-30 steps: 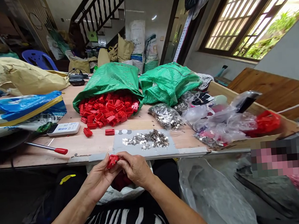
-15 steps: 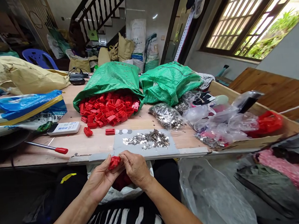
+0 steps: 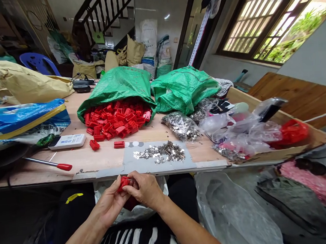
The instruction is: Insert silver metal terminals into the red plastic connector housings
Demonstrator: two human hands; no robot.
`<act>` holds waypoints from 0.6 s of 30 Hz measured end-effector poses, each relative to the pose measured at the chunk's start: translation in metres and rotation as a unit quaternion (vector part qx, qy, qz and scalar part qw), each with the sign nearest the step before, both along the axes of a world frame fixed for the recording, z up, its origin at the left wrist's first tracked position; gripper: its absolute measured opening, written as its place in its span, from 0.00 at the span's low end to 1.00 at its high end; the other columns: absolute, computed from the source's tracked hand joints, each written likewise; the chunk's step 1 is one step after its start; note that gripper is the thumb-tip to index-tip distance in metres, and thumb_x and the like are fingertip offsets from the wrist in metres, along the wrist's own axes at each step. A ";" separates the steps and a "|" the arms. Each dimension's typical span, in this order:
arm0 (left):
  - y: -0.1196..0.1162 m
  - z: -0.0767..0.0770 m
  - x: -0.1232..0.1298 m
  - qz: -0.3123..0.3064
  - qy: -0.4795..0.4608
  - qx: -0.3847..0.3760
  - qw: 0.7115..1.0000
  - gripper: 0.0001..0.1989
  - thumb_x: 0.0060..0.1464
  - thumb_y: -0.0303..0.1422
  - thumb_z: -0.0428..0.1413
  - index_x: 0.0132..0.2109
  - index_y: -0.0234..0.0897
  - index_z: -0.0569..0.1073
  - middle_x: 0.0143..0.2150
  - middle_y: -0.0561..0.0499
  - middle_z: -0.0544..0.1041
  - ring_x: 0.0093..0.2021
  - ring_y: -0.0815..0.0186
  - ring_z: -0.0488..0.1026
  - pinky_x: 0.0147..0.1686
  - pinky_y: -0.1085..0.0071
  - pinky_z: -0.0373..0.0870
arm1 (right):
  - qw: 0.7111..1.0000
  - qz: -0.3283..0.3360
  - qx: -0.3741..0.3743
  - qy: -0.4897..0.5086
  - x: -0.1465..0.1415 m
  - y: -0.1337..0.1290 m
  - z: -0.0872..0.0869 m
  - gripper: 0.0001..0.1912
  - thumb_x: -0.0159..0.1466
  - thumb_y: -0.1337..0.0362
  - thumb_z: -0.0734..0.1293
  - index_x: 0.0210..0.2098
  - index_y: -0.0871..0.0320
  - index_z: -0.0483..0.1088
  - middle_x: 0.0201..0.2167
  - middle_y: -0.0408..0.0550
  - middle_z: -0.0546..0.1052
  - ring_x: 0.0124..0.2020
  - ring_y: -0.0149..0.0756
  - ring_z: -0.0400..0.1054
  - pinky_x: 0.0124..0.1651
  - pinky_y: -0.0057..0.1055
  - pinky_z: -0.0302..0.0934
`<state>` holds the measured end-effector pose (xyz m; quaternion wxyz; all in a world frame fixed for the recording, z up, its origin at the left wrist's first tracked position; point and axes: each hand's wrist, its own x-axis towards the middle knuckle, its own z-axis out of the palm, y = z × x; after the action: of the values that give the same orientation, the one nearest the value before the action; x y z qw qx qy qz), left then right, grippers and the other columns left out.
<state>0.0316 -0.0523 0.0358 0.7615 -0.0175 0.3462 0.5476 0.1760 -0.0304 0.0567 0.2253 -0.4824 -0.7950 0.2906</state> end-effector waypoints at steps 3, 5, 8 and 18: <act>-0.003 -0.015 -0.007 -0.019 0.045 0.017 0.999 0.07 0.56 0.27 0.57 0.30 0.32 0.70 0.30 0.45 0.79 0.33 0.64 0.79 0.39 0.69 0.75 | 0.998 0.044 -0.026 -0.030 0.002 0.009 -0.003 0.20 0.57 0.53 0.71 0.46 0.52 0.69 0.27 0.39 0.76 0.28 0.32 0.70 0.32 0.25 0.56; -0.004 -0.025 -0.012 -0.031 0.069 -0.002 0.997 0.08 0.54 0.28 0.59 0.28 0.34 0.68 0.29 0.47 0.79 0.32 0.65 0.79 0.40 0.68 0.74 | 0.997 0.048 -0.030 -0.044 0.002 0.020 -0.003 0.22 0.57 0.52 0.71 0.48 0.51 0.68 0.27 0.38 0.76 0.28 0.32 0.70 0.31 0.25 0.55; -0.003 -0.037 -0.018 -0.048 0.100 -0.060 0.992 0.10 0.51 0.28 0.62 0.32 0.35 0.66 0.32 0.46 0.80 0.35 0.60 0.80 0.42 0.64 0.73 | 0.998 0.012 0.017 -0.054 -0.006 0.044 -0.002 0.15 0.62 0.55 0.68 0.46 0.52 0.69 0.30 0.41 0.76 0.31 0.32 0.70 0.35 0.26 0.57; -0.006 -0.041 -0.019 -0.028 0.132 -0.104 0.985 0.35 0.49 0.23 0.62 0.58 0.44 0.53 0.51 0.44 0.73 0.43 0.55 0.80 0.48 0.58 0.71 | 0.980 -0.055 0.087 -0.169 -0.061 0.142 0.001 0.17 0.65 0.66 0.63 0.54 0.55 0.65 0.50 0.51 0.69 0.48 0.39 0.67 0.47 0.33 0.60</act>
<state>0.0129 -0.0579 -0.0053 0.7184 -0.0149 0.4990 0.4844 0.1150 0.1111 0.0578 0.1446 -0.5462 -0.8160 0.1220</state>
